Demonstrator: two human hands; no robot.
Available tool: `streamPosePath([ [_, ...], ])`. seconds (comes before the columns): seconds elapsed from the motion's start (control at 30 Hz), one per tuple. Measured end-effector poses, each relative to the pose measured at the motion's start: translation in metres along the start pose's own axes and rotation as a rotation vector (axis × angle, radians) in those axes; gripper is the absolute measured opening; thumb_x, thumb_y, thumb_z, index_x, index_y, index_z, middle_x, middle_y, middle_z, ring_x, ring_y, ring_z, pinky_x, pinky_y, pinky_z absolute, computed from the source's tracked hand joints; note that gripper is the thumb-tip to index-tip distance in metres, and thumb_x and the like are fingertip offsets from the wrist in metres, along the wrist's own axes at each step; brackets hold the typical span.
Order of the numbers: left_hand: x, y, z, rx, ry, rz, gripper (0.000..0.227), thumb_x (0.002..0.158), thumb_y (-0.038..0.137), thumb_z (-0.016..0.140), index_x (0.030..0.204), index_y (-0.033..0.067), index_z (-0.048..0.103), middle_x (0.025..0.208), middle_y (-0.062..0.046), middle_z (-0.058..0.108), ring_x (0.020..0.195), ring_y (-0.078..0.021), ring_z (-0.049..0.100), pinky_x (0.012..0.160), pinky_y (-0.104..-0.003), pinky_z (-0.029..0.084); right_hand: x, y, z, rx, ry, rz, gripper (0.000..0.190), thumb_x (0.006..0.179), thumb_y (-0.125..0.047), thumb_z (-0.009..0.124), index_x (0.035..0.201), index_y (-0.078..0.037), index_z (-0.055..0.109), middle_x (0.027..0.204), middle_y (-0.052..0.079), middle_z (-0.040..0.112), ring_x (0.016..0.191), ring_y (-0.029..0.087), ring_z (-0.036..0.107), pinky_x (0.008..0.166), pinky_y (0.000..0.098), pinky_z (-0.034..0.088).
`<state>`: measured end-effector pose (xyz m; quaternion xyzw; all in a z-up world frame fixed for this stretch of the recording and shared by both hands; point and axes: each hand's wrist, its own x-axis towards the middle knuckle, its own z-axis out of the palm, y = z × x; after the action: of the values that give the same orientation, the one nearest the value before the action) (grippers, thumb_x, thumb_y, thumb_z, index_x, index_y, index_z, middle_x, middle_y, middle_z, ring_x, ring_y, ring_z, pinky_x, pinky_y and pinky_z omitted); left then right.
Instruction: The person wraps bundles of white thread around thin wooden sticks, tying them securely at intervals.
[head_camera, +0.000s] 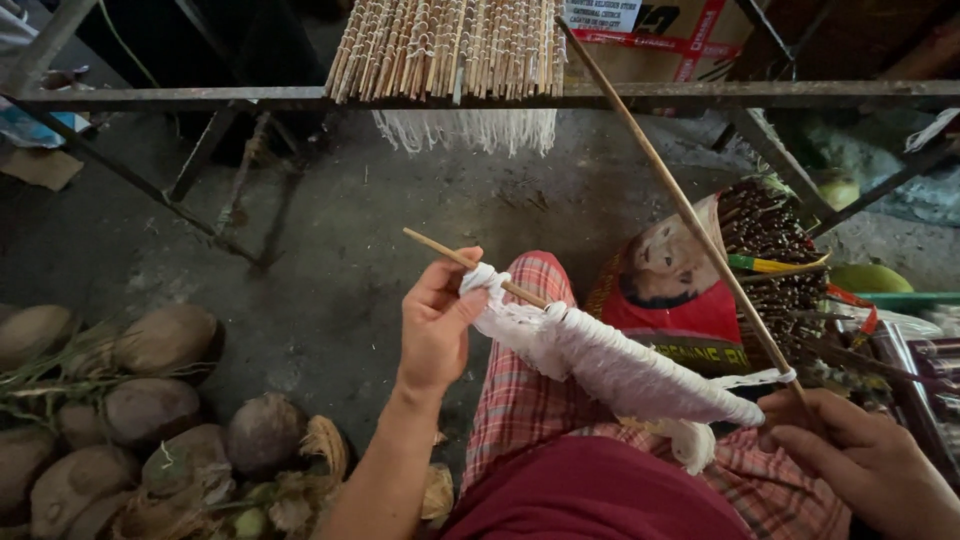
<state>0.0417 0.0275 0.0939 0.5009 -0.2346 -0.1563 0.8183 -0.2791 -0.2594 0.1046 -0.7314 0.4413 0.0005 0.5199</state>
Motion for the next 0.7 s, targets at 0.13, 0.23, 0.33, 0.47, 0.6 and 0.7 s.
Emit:
streamPosePath([
  [0.13,-0.009,0.019,0.021,0.073,-0.050,-0.076,0.054,0.093,-0.008,0.066,0.145,-0.0040,0.051,0.121,-0.012,0.061,0.105,-0.0215,0.062,0.091,-0.028,0.062,0.005,0.004,0.002,-0.079,-0.031,-0.027,0.033,0.088,0.005,0.073,0.119,-0.001,0.083,0.114,0.009,0.087,0.103,0.017,0.079,0.101,0.0296,0.057],
  [0.23,-0.010,0.024,0.035,0.257,0.055,-0.038,0.068,0.090,0.003,0.073,0.151,-0.0024,0.043,0.120,-0.008,0.062,0.091,-0.0205,0.075,0.078,-0.030,0.064,0.014,0.020,0.000,-0.077,-0.075,-0.179,0.034,0.085,0.001,0.073,0.117,-0.003,0.084,0.112,0.006,0.089,0.106,0.013,0.077,0.103,0.0273,0.055],
  [0.33,-0.003,0.024,0.025,0.375,0.263,0.088,0.062,0.091,0.009,0.075,0.145,-0.0009,0.048,0.119,-0.005,0.061,0.097,-0.0144,0.058,0.082,-0.027,0.057,0.025,0.044,-0.003,-0.178,-0.039,-0.114,0.032,0.086,-0.003,0.076,0.116,-0.006,0.086,0.110,0.002,0.092,0.097,0.011,0.080,0.097,0.0260,0.059],
  [0.47,0.003,0.029,0.003,0.577,0.411,0.320,0.054,0.092,0.014,0.077,0.139,0.0025,0.052,0.123,-0.008,0.063,0.104,-0.0166,0.060,0.090,-0.031,0.053,0.035,0.071,-0.002,0.027,0.008,-0.271,0.034,0.082,0.007,0.076,0.115,0.004,0.083,0.087,0.019,0.092,0.082,0.022,0.080,0.084,0.0316,0.060],
  [0.6,0.001,0.031,-0.006,0.703,0.445,0.393,0.033,0.097,0.018,0.072,0.125,0.0001,0.067,0.129,-0.009,0.060,0.102,-0.0177,0.059,0.091,-0.034,0.053,0.032,0.062,0.004,-0.022,0.019,-0.174,0.036,0.083,0.012,0.078,0.117,0.002,0.085,0.074,0.027,0.095,0.054,0.029,0.066,0.052,0.0378,0.050],
  [0.7,0.005,0.041,-0.007,0.844,0.470,0.577,0.023,0.105,0.018,0.060,0.103,-0.0015,0.072,0.111,-0.010,0.066,0.092,-0.0210,0.066,0.080,-0.035,0.060,0.030,0.059,0.013,-0.018,0.075,-0.128,0.028,0.088,0.011,0.074,0.115,0.009,0.081,0.078,0.032,0.090,0.073,0.035,0.080,0.079,0.0414,0.061],
])
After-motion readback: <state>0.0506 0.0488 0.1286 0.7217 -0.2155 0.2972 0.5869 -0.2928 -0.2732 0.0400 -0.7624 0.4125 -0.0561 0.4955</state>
